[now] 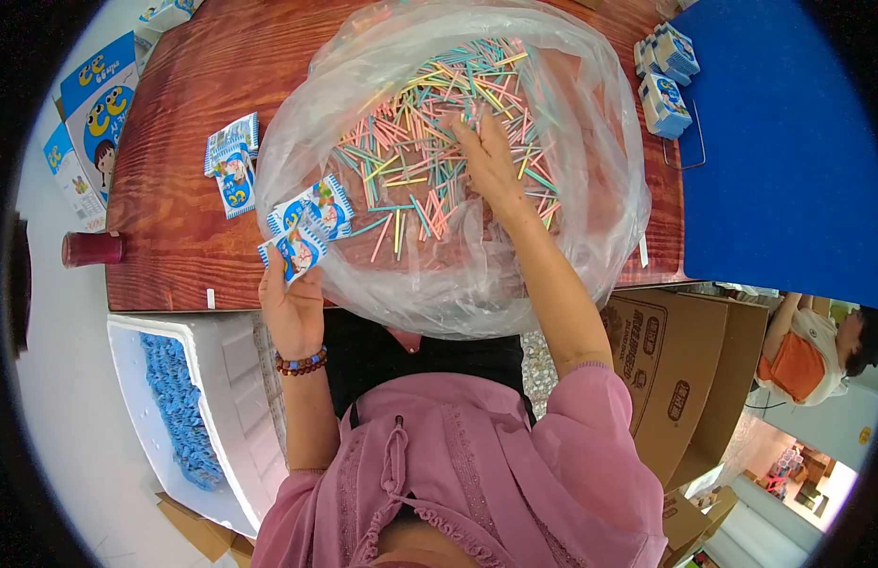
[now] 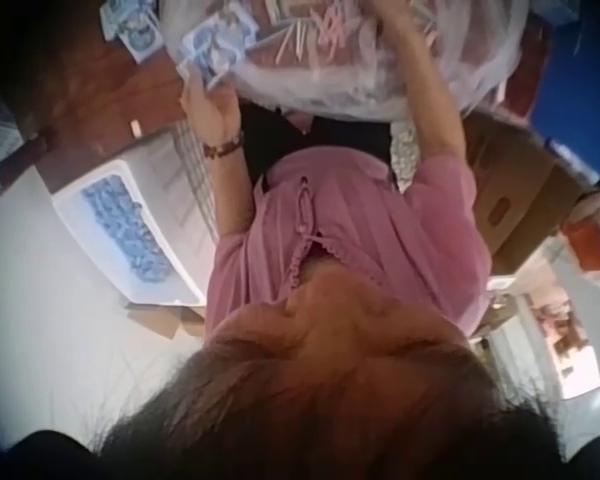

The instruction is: Package small plastic toy components into bags and organize them into storage bins.

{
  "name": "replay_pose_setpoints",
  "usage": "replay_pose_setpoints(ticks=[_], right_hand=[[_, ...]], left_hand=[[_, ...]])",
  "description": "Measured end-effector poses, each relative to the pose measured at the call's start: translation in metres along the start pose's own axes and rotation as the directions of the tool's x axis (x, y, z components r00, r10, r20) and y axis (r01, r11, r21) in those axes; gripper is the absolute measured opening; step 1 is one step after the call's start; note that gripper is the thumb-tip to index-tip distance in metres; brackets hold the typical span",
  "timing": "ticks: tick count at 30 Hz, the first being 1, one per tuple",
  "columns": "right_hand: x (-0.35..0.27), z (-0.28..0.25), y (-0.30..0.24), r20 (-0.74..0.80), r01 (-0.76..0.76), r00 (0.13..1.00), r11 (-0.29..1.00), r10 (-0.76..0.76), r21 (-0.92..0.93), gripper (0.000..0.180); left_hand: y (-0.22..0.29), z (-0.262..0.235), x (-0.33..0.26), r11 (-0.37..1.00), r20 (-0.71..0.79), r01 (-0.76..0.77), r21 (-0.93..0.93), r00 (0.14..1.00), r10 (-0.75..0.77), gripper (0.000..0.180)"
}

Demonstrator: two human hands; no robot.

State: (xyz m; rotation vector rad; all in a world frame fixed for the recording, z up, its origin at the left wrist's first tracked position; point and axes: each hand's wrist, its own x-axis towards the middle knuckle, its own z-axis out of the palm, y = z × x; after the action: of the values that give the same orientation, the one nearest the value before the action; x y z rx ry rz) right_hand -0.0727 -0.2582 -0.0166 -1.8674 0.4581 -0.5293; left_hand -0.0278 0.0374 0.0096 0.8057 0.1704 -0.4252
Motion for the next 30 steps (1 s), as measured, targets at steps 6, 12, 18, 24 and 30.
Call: replay_pose_setpoints(ticks=[6, 12, 18, 24, 30], right_hand=[[0.006, -0.008, 0.009, 0.038, 0.170, 0.985, 0.945, -0.166, -0.278, 0.030], [0.012, -0.020, -0.009, -0.166, -0.011, 0.983, 0.920, 0.083, 0.392, 0.034], [0.010, -0.005, -0.054, -0.130, 0.083, 0.990, 0.553, 0.048, 0.829, 0.025], [0.000, 0.008, -0.080, -0.178, 0.229, 0.971, 0.420, -0.158, 0.878, 0.022], [0.009, 0.001, -0.035, 0.059, -0.021, 0.998, 0.995, 0.016, 0.096, 0.027]], left_hand=[[-0.003, -0.001, 0.002, 0.999, 0.080, 0.026, -0.045, 0.997, -0.022, 0.022], [-0.014, 0.015, 0.005, 0.999, 0.113, 0.023, -0.044, 0.993, -0.018, 0.023], [-0.045, 0.047, 0.017, 1.000, 0.107, -0.014, 0.001, 0.994, 0.014, 0.019], [-0.061, 0.069, 0.024, 0.999, 0.147, 0.039, 0.015, 0.988, -0.041, 0.017], [-0.060, 0.057, 0.032, 0.998, 0.084, 0.046, 0.044, 0.995, -0.049, 0.016]])
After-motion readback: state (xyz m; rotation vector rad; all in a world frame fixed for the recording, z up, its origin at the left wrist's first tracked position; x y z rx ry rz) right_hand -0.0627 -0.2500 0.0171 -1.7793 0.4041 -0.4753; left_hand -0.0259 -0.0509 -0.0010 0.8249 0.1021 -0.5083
